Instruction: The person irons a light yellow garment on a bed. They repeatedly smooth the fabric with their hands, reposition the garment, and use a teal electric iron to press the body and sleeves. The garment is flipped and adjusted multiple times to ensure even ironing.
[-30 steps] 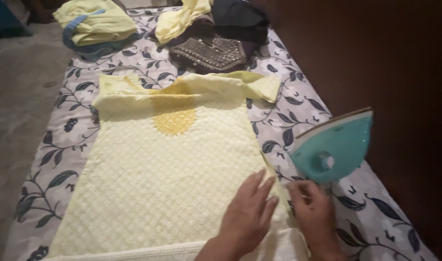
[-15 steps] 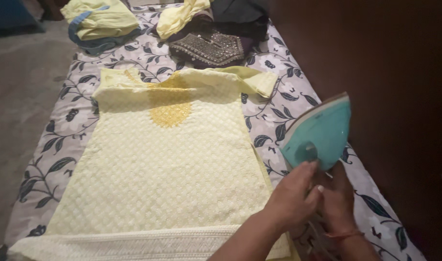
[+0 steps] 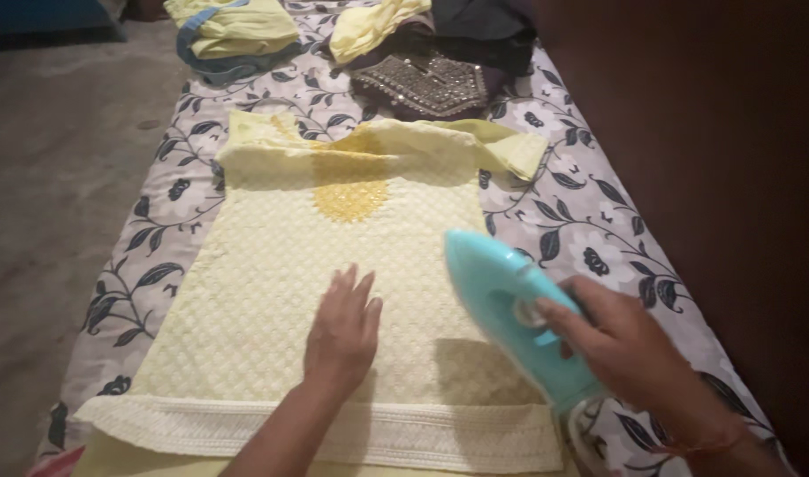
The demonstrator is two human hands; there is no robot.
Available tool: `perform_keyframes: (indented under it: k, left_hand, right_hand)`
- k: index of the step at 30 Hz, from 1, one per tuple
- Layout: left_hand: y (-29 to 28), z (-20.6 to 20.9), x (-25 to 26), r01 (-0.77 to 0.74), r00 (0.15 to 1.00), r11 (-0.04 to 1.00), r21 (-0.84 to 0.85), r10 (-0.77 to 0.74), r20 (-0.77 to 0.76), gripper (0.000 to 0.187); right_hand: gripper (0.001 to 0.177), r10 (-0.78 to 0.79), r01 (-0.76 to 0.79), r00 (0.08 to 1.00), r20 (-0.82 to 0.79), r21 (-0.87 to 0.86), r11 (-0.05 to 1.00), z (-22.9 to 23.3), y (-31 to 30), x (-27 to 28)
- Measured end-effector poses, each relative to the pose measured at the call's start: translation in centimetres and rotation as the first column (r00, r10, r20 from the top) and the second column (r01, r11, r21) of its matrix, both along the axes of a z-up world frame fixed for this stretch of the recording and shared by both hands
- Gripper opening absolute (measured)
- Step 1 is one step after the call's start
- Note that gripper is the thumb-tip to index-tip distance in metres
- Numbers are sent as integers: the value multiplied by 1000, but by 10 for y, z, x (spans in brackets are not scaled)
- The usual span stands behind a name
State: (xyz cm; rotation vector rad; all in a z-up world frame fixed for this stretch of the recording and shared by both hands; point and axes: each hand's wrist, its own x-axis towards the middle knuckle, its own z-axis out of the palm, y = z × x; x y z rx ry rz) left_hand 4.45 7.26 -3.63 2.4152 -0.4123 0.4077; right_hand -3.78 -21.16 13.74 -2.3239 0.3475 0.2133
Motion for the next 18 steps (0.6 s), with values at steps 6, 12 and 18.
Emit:
perform_keyframes:
  k: [6,12,18]
  left_hand:
    - [51,-2,-20,-71,982,936,344,126,-139,61]
    - [66,1,-30,-168,985,917,362,169,27,59]
    - [67,1,-31,-174,984,933,315,176,24,60]
  right_hand:
    - [36,158,-163,974,-162,-18,986,-25,57,16]
    - [38,248,-281,904,-348,-47,959,-45,74,17]
    - [36,256,-300,945,-206,-223,928,-51,89,43]
